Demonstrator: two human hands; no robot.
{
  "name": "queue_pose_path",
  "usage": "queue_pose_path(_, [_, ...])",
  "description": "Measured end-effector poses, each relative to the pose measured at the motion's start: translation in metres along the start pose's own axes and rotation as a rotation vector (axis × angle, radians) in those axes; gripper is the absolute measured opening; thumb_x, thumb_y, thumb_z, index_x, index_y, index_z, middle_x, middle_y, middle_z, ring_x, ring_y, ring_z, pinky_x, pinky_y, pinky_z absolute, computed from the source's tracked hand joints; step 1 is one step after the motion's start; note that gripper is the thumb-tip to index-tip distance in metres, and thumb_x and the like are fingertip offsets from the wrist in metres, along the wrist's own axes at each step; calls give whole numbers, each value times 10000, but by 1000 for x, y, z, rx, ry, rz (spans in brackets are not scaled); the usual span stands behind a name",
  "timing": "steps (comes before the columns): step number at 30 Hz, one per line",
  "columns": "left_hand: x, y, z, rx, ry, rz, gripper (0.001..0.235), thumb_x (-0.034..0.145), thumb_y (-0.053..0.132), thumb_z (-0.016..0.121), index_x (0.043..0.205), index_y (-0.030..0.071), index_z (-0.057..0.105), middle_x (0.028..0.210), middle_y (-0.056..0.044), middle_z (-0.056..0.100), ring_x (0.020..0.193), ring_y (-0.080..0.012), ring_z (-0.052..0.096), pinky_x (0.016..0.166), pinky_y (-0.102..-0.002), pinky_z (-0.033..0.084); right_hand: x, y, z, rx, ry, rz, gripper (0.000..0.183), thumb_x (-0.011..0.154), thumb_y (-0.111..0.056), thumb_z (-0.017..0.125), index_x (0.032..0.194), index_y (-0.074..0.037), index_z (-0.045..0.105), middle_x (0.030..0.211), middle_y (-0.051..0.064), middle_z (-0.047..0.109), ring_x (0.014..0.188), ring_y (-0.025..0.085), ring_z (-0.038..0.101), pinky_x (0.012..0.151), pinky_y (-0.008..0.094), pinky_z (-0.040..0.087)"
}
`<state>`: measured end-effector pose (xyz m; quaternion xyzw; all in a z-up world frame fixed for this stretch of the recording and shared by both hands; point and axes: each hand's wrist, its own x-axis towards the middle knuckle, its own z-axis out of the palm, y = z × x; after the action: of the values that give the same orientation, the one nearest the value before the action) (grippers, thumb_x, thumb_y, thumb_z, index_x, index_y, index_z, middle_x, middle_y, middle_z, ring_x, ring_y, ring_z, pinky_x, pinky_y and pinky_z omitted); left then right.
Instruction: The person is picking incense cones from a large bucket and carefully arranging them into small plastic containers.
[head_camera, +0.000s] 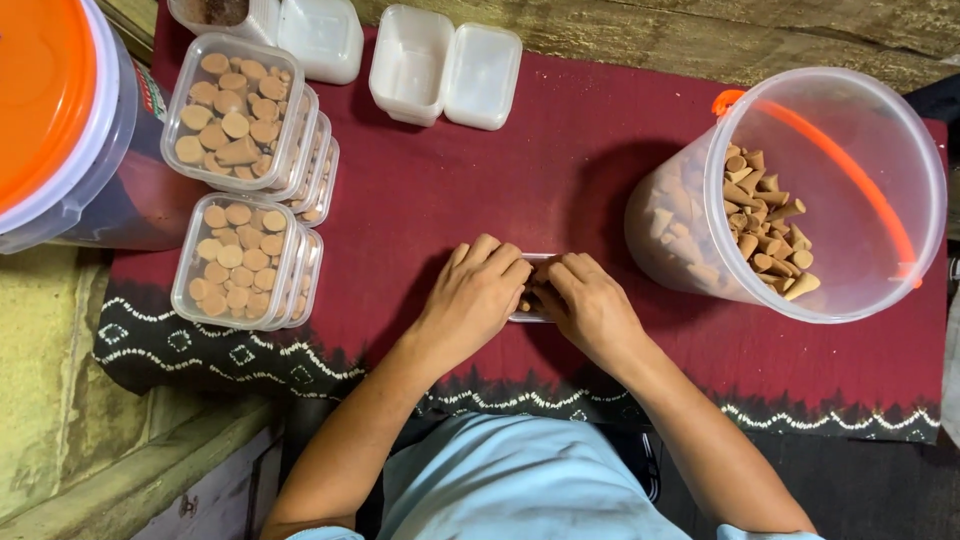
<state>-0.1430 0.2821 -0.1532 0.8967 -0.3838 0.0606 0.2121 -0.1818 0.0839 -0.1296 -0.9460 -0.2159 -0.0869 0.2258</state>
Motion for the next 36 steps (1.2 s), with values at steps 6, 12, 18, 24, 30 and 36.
queue_pose_path(6, [0,2,-8,-91,55,21,81,890,174,678,893,110,629,964,-42,530,963,-267,536,724,-379,462,1,-4,-3,-23,34,28,181,834,-114,788,906,-112,623,791,44,530,816,259,617,689,374,550])
queue_pose_path(12, [1,-4,-21,-196,140,21,60,941,166,637,922,111,650,954,-42,539,909,-268,574,698,-372,502,0,-2,-3,-11,45,20,145,853,-98,773,953,-129,674,795,25,563,813,240,625,694,358,569])
queue_pose_path(18, [3,-8,-33,-174,232,18,117,946,177,661,852,108,651,916,-45,570,892,-271,600,684,-381,487,3,-7,-20,15,108,-4,73,896,-59,725,962,-85,711,823,56,619,783,257,623,702,354,543])
queue_pose_path(24, [10,-13,-54,-161,342,33,363,1005,293,657,690,143,559,789,-5,561,758,-230,580,651,-354,447,-11,-8,-69,-126,156,-65,55,932,-159,719,959,-113,732,846,58,658,754,260,637,679,363,507])
queue_pose_path(30, [41,3,-78,-273,264,4,57,1023,152,592,997,111,622,847,-2,709,597,-247,633,577,-398,529,-28,-17,-173,-54,99,85,119,964,-87,662,1044,-38,736,946,104,741,769,231,676,714,351,522])
queue_pose_path(36, [110,24,-101,-224,320,279,136,1030,117,583,900,111,622,809,-25,640,661,-232,606,611,-377,488,-11,45,-230,-359,-9,313,86,1078,-111,679,1108,-90,757,985,74,732,766,273,664,667,405,490])
